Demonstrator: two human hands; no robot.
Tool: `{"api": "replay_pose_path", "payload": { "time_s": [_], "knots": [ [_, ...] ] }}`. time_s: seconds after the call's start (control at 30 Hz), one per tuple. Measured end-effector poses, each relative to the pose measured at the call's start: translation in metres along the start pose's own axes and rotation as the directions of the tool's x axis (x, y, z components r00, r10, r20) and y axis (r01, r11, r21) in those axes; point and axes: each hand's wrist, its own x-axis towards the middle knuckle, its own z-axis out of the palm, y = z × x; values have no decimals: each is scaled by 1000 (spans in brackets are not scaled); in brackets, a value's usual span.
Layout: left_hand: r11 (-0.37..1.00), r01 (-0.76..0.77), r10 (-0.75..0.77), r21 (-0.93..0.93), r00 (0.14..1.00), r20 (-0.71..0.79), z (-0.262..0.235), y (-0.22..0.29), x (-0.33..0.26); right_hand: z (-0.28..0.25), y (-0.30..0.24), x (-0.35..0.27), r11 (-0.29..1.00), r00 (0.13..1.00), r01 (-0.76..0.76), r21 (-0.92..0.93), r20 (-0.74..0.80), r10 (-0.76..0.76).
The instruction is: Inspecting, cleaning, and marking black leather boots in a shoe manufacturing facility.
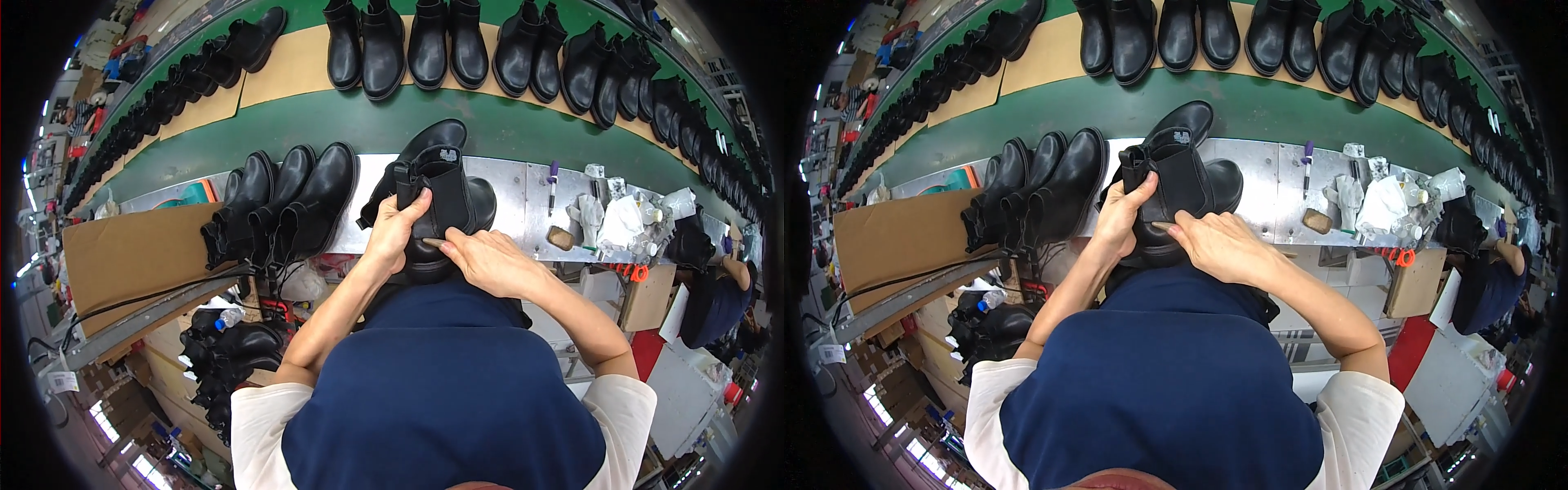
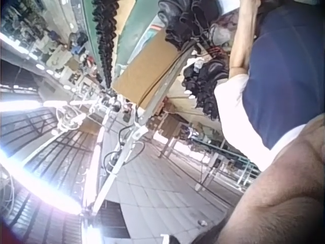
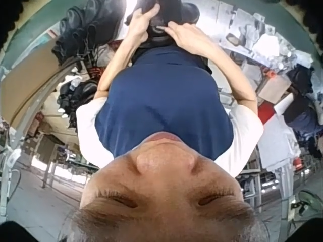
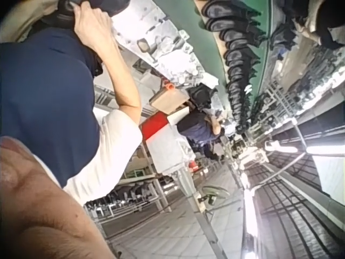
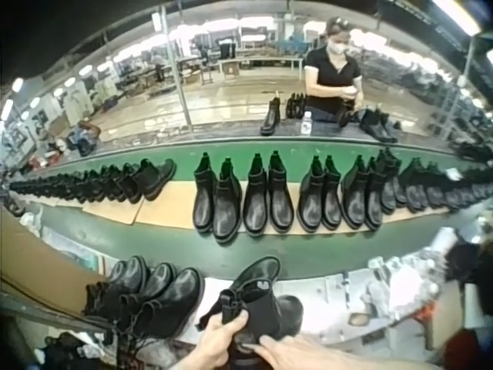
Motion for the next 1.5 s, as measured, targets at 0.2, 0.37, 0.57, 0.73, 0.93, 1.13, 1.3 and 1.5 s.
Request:
{"api": "replay_pose_path", "payload": {
  "time_s": [0.2,0.37,0.57,0.73,0.93,1.13,1.3,1.5],
  "knots": [
    [999,-44,44,6,998,-45,3,-1,1,8,1,3,998,997,50,47,-59,-48],
    [999,20,-19,35,999,-31,3,-4,1,10,-11,2,988,997,-14,-154,-75,3],
    [1000,8,-8,1,999,-43,4,-4,-1,10,-4,-7,994,993,26,-103,-116,-38],
    [999,9,-5,49,997,-72,12,4,-4,14,-10,2,997,994,-32,-72,-104,24],
    [999,43,-43,0,999,-32,7,-1,-2,8,-5,-4,1000,996,-30,3,-89,30],
    [999,1,0,49,999,-34,7,-2,1,11,-9,0,999,993,-41,-19,-110,38],
    [1000,4,-3,14,999,-41,6,-3,-1,6,-5,-3,995,994,6,-97,-108,-17],
    [999,5,-4,46,1000,-27,5,-5,-2,7,-10,1,993,993,-7,-118,-117,-6]
  ]
}}
